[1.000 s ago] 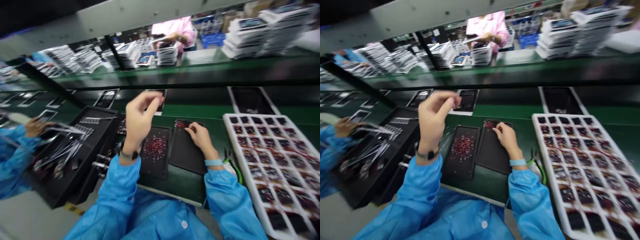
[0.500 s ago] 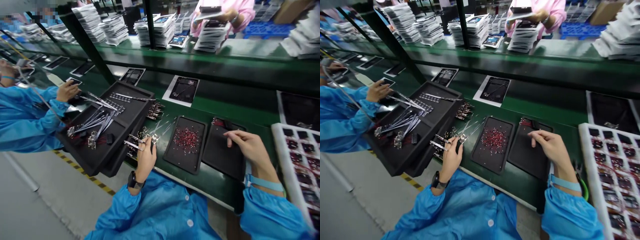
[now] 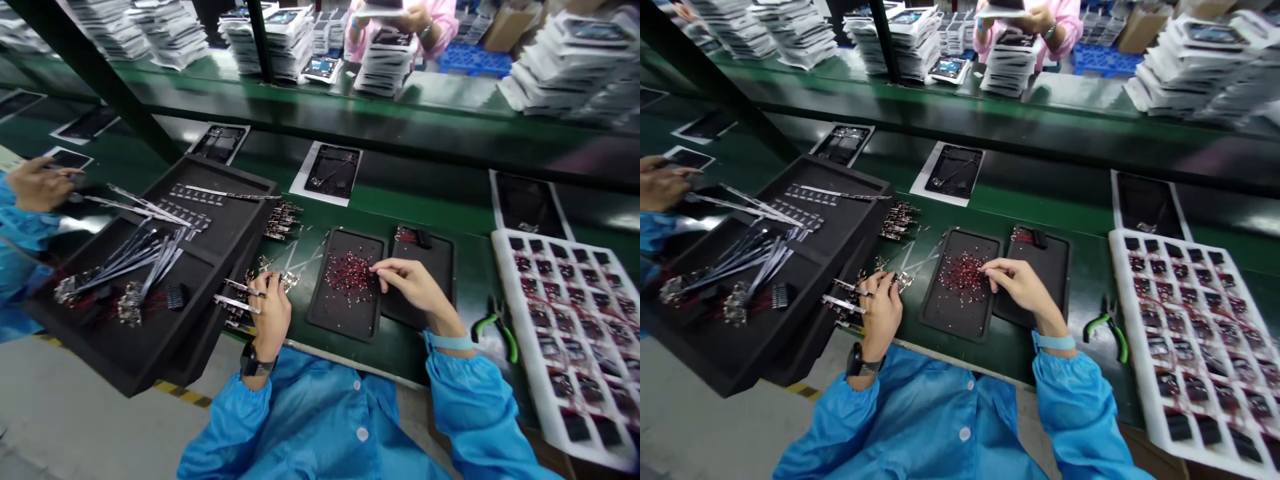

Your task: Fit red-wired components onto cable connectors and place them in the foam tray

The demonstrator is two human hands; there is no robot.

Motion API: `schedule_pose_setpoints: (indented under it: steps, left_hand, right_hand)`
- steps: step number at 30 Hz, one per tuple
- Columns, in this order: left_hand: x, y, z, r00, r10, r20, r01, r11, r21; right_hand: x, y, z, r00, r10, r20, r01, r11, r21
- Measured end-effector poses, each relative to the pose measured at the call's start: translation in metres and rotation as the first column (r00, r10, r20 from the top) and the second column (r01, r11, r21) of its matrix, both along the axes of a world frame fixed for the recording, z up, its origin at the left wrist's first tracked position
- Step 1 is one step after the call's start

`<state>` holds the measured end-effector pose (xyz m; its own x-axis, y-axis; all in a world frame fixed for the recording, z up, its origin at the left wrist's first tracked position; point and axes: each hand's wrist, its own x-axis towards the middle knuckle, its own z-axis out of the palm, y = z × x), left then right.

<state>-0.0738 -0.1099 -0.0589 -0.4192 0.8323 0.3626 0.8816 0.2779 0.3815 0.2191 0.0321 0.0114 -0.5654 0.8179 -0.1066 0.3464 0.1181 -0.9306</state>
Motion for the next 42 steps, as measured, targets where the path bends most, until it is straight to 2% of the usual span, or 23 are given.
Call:
schedule_pose_setpoints:
  steps: [5, 10, 15, 19, 21, 23, 25, 28, 30, 32, 34, 42]
  left_hand:
    - [0.004, -0.001, 0.002, 0.998, -0.029, 0.058, 0.025, 0.998, 0.063]
    - [0.009, 0.000, 0.002, 0.974, -0.077, 0.213, 0.054, 0.992, 0.113]
    - [0.011, 0.002, 0.003, 0.907, -0.106, 0.407, 0.021, 0.978, 0.209]
    - [0.018, 0.001, 0.013, 0.832, -0.129, 0.539, -0.025, 0.963, 0.268]
    - [0.025, 0.002, 0.021, 0.763, -0.122, 0.634, -0.059, 0.965, 0.257]
    - [0.035, 0.008, 0.031, 0.643, -0.139, 0.753, -0.065, 0.970, 0.235]
    - [0.047, 0.021, 0.039, 0.471, -0.187, 0.862, -0.029, 0.973, 0.227]
    - [0.066, 0.051, 0.046, 0.155, -0.261, 0.953, 0.085, 0.964, 0.251]
    - [0.076, 0.072, 0.048, 0.007, -0.268, 0.963, 0.157, 0.952, 0.263]
    - [0.084, 0.089, 0.048, -0.046, -0.260, 0.964, 0.199, 0.944, 0.264]
    - [0.089, 0.098, 0.047, -0.054, -0.252, 0.966, 0.220, 0.941, 0.258]
    - [0.090, 0.099, 0.044, -0.112, -0.217, 0.970, 0.267, 0.933, 0.240]
  right_hand:
    - [-0.016, -0.007, -0.005, 0.997, -0.028, -0.072, 0.025, 0.999, -0.037]
    - [-0.018, -0.013, -0.012, 0.994, -0.064, -0.089, 0.060, 0.997, -0.049]
    - [-0.016, -0.015, -0.015, 0.990, -0.087, -0.112, 0.088, 0.996, 0.002]
    - [-0.016, -0.016, -0.016, 0.984, -0.124, -0.132, 0.129, 0.991, 0.032]
    - [-0.016, -0.016, -0.016, 0.983, -0.130, -0.131, 0.135, 0.990, 0.037]
    - [-0.017, -0.018, -0.015, 0.984, -0.120, -0.130, 0.127, 0.991, 0.048]
    - [-0.020, -0.020, -0.013, 0.987, -0.101, -0.124, 0.109, 0.992, 0.066]
    - [-0.027, -0.024, -0.009, 0.988, -0.111, -0.106, 0.121, 0.989, 0.087]
    - [-0.030, -0.025, -0.008, 0.982, -0.155, -0.107, 0.166, 0.981, 0.098]
    - [-0.031, -0.025, -0.008, 0.972, -0.203, -0.118, 0.216, 0.971, 0.107]
    - [-0.029, -0.024, -0.008, 0.965, -0.236, -0.116, 0.249, 0.961, 0.116]
    - [-0.025, -0.025, -0.008, 0.964, -0.262, -0.037, 0.264, 0.952, 0.156]
